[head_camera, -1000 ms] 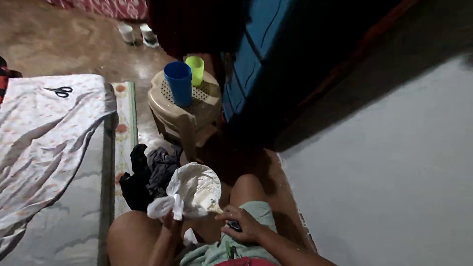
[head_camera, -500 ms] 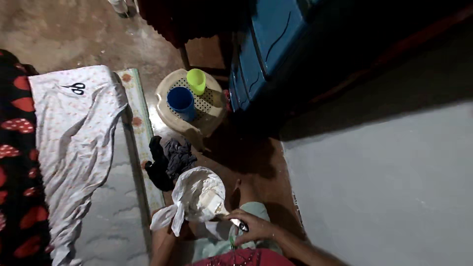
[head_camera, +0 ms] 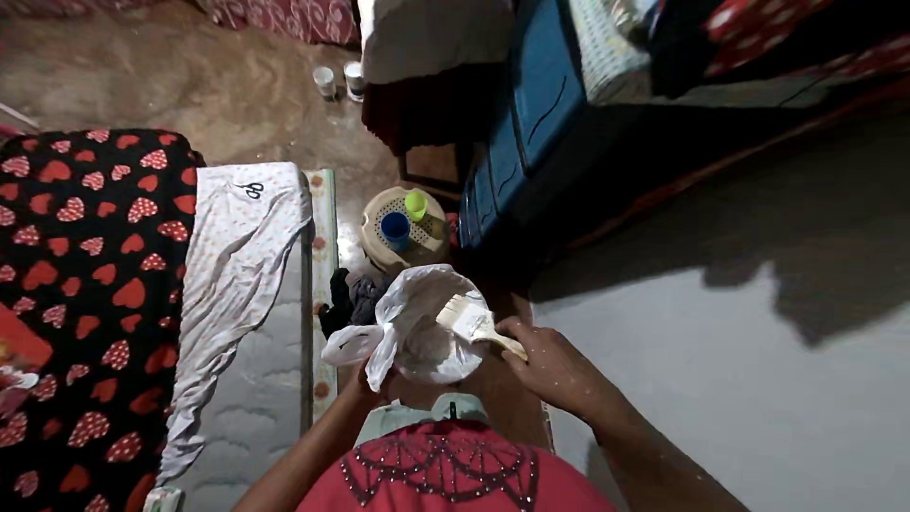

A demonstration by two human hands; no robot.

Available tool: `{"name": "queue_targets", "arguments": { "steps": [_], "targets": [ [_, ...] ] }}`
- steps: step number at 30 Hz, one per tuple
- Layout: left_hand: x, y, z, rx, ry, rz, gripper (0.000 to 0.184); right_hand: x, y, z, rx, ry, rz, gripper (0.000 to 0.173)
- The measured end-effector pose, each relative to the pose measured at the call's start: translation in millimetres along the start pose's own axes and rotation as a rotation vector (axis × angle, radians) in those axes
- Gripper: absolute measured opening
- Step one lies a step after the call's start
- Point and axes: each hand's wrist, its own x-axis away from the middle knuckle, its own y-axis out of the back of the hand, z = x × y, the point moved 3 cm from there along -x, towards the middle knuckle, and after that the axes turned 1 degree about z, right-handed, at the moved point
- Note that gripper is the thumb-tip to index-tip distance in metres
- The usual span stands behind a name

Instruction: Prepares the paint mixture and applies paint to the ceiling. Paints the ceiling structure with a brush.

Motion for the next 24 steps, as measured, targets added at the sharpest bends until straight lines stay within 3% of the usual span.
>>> {"name": "queue_targets", "arguments": {
  "steps": [5,9,13,16,19,24],
  "targets": [
    [19.3,-37.3,-58.1,-0.131,-0.070,-0.010,0.023,23.7,0.1,34.4,0.084,-0.002,0.017,0.037],
    [29.5,-39.4,-89.0,-0.148,-0.090,-0.010,0.021,35.5,14.8,60.9,0.059,0.084,-0.107,0.035],
    [40.4,-46.2,-123.7,-0.147,-0.131,-0.021,0.020,31.7,11.4,85.9,0.205,0.087,-0.066,0.031],
    [42.6,-46.8,-144.4,-0.164,-0.144,-0.019,0.020,44.0,37.1,89.4,0.246,0.103,-0.161,0.033],
    [44.8,-53.5,-164.5,-0.137,-0.167,-0.011,0.020,54.3,72.2,74.0,0.092,0.195,-0.241,0.028],
    [56.1,-60.6,-187.8,-0.064,-0.192,0.026,0.014,66.7,103.2,36.9,-0.402,0.270,-0.111,0.029]
  ]
}}
